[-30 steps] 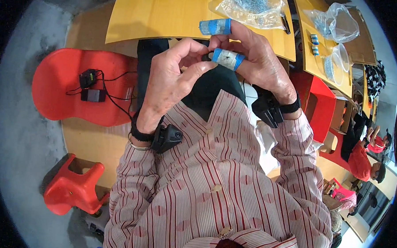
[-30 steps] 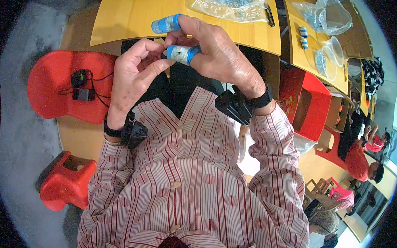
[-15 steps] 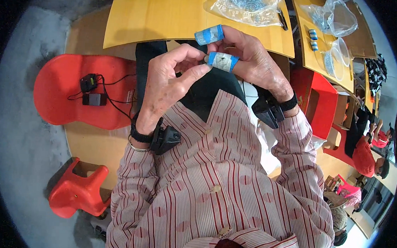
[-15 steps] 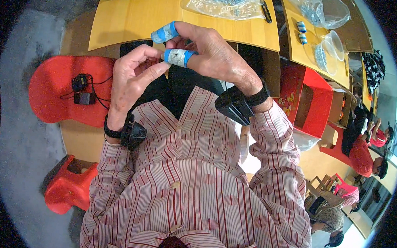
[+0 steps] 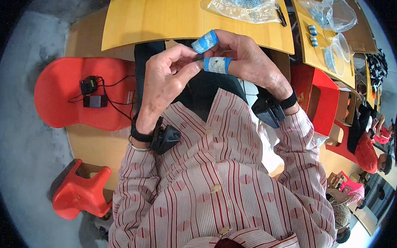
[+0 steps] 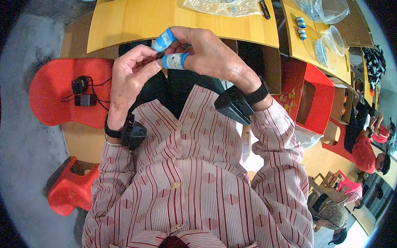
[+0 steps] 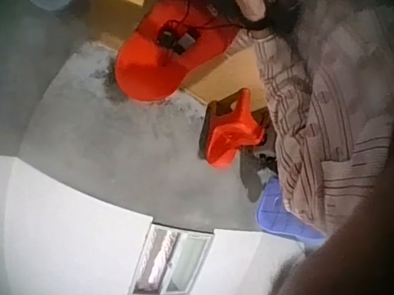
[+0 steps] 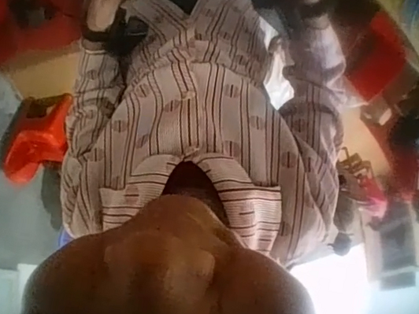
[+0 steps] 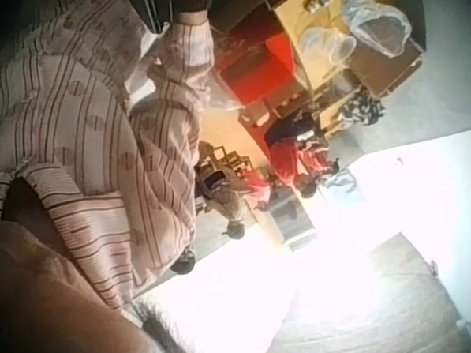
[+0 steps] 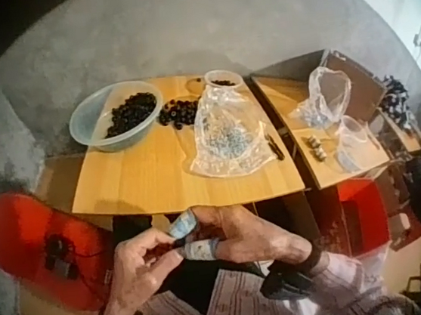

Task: The person trims black rubber pieces using small shears, takes metal pins from a plastic bag, and inserts the metal pins into the rubber pieces by hand.

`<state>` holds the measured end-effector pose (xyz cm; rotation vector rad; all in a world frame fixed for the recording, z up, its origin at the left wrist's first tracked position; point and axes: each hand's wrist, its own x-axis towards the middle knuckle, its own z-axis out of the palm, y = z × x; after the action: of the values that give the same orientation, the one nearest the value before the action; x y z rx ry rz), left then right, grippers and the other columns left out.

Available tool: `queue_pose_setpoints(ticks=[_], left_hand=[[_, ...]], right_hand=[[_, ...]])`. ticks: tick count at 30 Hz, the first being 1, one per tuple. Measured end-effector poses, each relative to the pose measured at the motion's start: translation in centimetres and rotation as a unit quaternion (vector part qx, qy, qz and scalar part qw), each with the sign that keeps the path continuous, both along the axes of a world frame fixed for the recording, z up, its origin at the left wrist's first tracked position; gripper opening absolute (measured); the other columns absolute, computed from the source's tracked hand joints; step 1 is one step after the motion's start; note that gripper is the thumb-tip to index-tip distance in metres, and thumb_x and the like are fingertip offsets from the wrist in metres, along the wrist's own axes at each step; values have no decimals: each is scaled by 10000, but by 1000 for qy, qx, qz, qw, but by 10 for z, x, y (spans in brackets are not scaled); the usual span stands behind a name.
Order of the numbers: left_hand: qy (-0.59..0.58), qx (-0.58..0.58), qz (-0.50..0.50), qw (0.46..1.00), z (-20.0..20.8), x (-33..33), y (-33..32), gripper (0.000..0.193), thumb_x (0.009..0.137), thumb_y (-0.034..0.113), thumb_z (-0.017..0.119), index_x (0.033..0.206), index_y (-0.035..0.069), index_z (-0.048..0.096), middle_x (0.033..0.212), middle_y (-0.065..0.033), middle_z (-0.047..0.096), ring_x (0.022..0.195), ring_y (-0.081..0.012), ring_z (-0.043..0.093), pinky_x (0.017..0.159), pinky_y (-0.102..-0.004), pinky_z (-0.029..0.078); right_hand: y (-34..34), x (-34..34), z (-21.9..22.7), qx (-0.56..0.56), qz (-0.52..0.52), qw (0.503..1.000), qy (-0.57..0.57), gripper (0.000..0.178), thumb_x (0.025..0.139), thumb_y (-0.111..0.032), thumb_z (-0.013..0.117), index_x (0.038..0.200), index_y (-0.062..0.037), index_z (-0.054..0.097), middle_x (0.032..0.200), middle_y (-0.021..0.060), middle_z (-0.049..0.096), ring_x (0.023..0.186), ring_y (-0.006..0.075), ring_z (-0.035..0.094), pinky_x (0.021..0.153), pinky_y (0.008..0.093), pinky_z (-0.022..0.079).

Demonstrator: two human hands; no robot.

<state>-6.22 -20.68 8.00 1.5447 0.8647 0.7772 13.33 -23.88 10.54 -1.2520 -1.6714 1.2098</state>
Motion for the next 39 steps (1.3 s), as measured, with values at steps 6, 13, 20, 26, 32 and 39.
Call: queue_pose_setpoints(ticks=[6,13,20,26,32,39], left_hand=[[-107,-182,-54,976,5,-5,8,146,795,74,689,909,-6,647,792,-18,635,717,-71,572,651,-207,430],[-122,-231,-74,963,16,-2,6,178,793,98,678,927,-15,654,820,-35,642,747,-82,572,698,-224,435],[-98,-227,-90,965,16,-1,6,175,786,96,675,914,-22,659,823,-47,646,752,-92,576,709,-232,438],[-104,-233,-93,962,14,1,5,200,776,132,681,900,-22,657,810,-45,641,732,-99,562,701,-240,431],[-118,-246,-79,959,15,3,4,212,776,142,678,903,-27,656,810,-48,638,738,-102,557,708,-241,422],[-104,-232,-83,964,17,3,-2,213,791,132,675,922,-35,654,817,-46,638,760,-92,563,720,-230,428]], right_hand=[[-6,4,11,169,-5,971,-170,457,726,-198,764,1098,-22,566,902,94,605,841,236,592,760,337,494],[-9,-8,10,313,18,890,-330,517,642,-149,704,1108,-18,521,938,101,541,883,293,544,755,375,496],[-10,-5,2,369,11,855,-365,495,613,-124,669,1075,-10,534,904,88,539,866,273,552,727,364,504],[-12,-3,-1,377,6,854,-360,504,623,-164,685,1087,-25,547,893,76,544,851,260,556,723,355,506],[-15,-3,-1,373,-6,861,-345,501,634,-227,706,1073,-42,552,891,74,543,844,254,559,719,356,506],[-17,-1,-3,381,-1,860,-339,445,667,-239,707,1033,-46,544,897,76,546,829,261,555,715,363,504]])
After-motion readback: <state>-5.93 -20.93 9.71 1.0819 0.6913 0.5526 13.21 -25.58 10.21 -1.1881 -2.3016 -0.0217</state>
